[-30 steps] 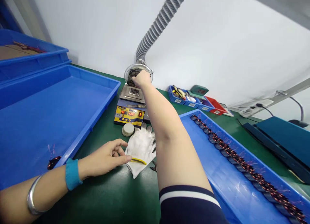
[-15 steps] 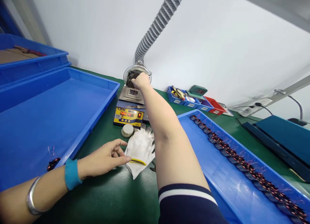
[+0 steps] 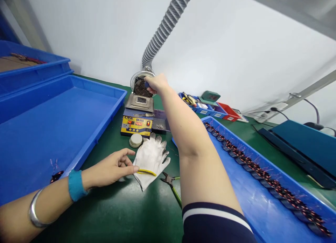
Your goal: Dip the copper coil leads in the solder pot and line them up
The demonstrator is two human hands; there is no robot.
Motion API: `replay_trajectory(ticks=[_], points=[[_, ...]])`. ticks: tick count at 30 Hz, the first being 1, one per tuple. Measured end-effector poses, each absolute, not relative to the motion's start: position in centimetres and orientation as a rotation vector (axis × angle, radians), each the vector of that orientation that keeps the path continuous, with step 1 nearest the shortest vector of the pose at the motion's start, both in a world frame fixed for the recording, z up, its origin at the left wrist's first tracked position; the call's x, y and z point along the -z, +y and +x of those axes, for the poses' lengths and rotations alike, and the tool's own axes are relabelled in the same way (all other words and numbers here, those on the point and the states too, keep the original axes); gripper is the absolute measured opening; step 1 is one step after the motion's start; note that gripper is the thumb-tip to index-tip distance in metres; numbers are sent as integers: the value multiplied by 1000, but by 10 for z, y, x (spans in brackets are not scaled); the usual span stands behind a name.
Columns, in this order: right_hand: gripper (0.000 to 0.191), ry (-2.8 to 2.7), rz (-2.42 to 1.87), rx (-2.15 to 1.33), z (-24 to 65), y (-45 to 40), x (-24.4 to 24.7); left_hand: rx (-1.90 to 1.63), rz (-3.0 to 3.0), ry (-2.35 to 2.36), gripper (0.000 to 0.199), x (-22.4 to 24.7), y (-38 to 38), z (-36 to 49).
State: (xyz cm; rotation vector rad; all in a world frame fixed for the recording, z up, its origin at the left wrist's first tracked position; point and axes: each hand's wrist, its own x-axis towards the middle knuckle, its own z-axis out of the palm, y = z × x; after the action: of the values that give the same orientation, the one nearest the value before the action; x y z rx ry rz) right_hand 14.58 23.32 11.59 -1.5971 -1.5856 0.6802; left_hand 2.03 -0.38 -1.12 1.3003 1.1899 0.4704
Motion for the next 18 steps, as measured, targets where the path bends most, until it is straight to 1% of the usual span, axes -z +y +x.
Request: replay_trajectory(ticks=[4,10,18], points=[[16,-1556,-1597,-710,147,235,-111,-464,1312,1193,74,12,-3,20],[12,-1663,-1666,-578,142,248,-92,-466,1323,1176,75,14,-3,20],[11,-1737,-1688,-503,137,260,-71,-469,1291,1187,74,12,-4,20]])
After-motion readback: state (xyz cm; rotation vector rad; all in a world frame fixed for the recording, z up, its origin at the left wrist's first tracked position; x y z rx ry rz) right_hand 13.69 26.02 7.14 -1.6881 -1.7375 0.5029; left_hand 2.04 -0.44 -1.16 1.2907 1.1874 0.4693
